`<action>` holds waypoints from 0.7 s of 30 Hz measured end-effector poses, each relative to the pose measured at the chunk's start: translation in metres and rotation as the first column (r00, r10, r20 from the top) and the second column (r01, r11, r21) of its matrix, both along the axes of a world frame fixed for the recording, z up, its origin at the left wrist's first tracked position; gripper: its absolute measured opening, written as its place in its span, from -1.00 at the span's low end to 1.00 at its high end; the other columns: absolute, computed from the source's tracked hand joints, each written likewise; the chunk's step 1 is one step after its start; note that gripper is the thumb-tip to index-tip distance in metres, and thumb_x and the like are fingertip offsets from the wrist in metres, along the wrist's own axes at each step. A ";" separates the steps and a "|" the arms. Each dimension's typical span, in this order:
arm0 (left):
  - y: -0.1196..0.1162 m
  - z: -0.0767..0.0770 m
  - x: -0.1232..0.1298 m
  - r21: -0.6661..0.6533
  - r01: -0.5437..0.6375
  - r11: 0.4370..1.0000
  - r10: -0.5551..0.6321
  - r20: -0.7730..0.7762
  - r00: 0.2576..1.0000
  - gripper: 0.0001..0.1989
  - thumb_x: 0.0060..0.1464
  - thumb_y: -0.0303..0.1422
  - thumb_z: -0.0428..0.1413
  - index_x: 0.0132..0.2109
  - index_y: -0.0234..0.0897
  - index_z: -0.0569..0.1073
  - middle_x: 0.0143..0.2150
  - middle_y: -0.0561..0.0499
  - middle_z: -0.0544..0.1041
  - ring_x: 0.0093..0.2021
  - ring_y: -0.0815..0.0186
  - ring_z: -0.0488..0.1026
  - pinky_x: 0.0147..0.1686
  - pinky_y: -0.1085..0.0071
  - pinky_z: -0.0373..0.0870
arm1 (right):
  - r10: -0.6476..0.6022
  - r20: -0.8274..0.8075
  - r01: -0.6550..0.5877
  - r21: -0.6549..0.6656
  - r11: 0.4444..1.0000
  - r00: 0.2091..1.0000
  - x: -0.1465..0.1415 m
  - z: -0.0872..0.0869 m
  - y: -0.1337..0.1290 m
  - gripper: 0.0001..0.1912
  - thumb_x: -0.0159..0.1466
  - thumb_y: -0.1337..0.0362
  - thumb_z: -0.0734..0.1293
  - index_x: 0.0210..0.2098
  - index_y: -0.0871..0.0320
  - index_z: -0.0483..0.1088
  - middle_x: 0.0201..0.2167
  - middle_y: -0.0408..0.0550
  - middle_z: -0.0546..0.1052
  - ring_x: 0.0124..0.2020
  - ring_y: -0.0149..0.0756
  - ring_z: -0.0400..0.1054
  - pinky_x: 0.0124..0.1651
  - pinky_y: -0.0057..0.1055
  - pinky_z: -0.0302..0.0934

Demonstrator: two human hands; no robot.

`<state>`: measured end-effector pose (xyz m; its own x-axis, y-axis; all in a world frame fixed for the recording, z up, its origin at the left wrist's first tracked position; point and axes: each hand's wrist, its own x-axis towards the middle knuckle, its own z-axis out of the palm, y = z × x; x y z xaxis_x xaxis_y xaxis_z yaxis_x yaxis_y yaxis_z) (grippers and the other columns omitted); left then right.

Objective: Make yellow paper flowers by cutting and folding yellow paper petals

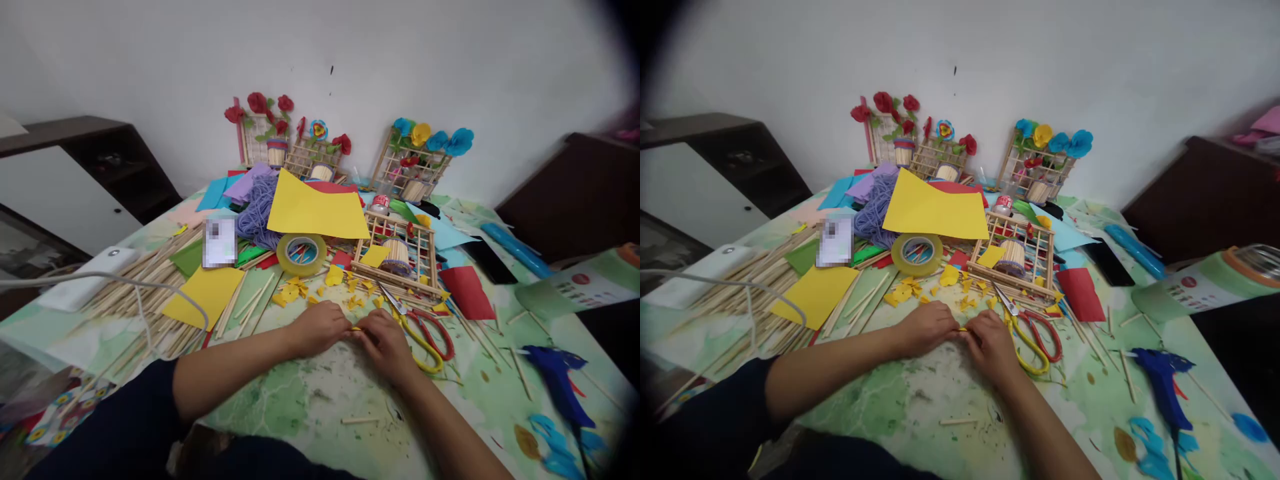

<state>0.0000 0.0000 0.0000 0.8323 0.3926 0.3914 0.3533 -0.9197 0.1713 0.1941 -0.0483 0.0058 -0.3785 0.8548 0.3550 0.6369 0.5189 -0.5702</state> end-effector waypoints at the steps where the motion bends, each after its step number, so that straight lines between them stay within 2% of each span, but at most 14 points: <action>1: 0.000 0.000 0.000 -0.003 -0.008 1.000 0.008 -0.001 1.000 -0.75 0.22 -0.29 -0.07 -0.31 -0.32 0.43 -0.45 -0.05 0.47 -0.37 0.27 0.39 -0.35 0.33 0.26 | -0.004 -0.002 0.004 0.000 1.000 1.000 0.000 0.000 0.000 -0.86 0.25 0.24 0.25 -0.40 0.13 0.38 -0.48 -0.06 0.44 -0.33 -0.24 0.25 -0.27 -0.29 0.17; 6: 0.001 0.000 -0.001 -0.008 -0.033 0.999 0.033 -0.006 0.999 -0.74 0.23 -0.32 -0.09 -0.31 -0.33 0.43 -0.44 -0.06 0.47 -0.38 0.28 0.38 -0.35 0.34 0.25 | -0.030 0.008 0.030 0.017 0.999 1.000 0.000 0.000 -0.001 -0.88 0.20 0.22 0.32 -0.35 0.15 0.38 -0.42 -0.03 0.43 -0.29 -0.22 0.25 -0.26 -0.30 0.17; 11: 0.000 0.003 -0.001 -0.043 -0.073 0.996 0.070 -0.056 0.996 -0.76 0.23 -0.32 -0.07 -0.29 -0.33 0.43 -0.42 -0.05 0.48 -0.35 0.28 0.39 -0.31 0.36 0.25 | 0.011 0.026 -0.012 0.036 0.999 1.000 0.000 -0.003 0.001 -0.88 0.25 0.30 0.25 -0.41 0.16 0.36 -0.48 -0.05 0.41 -0.33 -0.25 0.23 -0.29 -0.34 0.14; 14: 0.000 0.005 -0.001 -0.066 -0.092 0.994 0.087 -0.070 0.994 -0.75 0.23 -0.32 -0.08 -0.28 -0.33 0.44 -0.40 -0.04 0.48 -0.33 0.29 0.40 -0.28 0.36 0.26 | -0.004 0.005 0.004 0.072 0.997 1.000 0.000 -0.004 0.001 -0.86 0.26 0.31 0.24 -0.43 0.17 0.36 -0.51 -0.06 0.39 -0.35 -0.27 0.22 -0.31 -0.36 0.13; 21: 0.001 0.004 -0.002 -0.119 -0.082 0.990 0.084 0.014 0.996 -0.74 0.23 -0.31 -0.07 -0.29 -0.33 0.45 -0.40 -0.06 0.50 -0.33 0.27 0.40 -0.29 0.34 0.28 | -0.072 -0.025 0.074 0.094 0.993 0.997 0.001 -0.006 0.001 -0.86 0.24 0.31 0.26 -0.44 0.15 0.38 -0.53 -0.07 0.39 -0.37 -0.28 0.23 -0.30 -0.35 0.14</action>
<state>-0.0023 0.0012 0.0038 0.7878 0.5043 0.3536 0.4231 -0.8603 0.2844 0.1952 -0.0475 -0.0001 -0.3078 0.8420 0.4430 0.6631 0.5238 -0.5348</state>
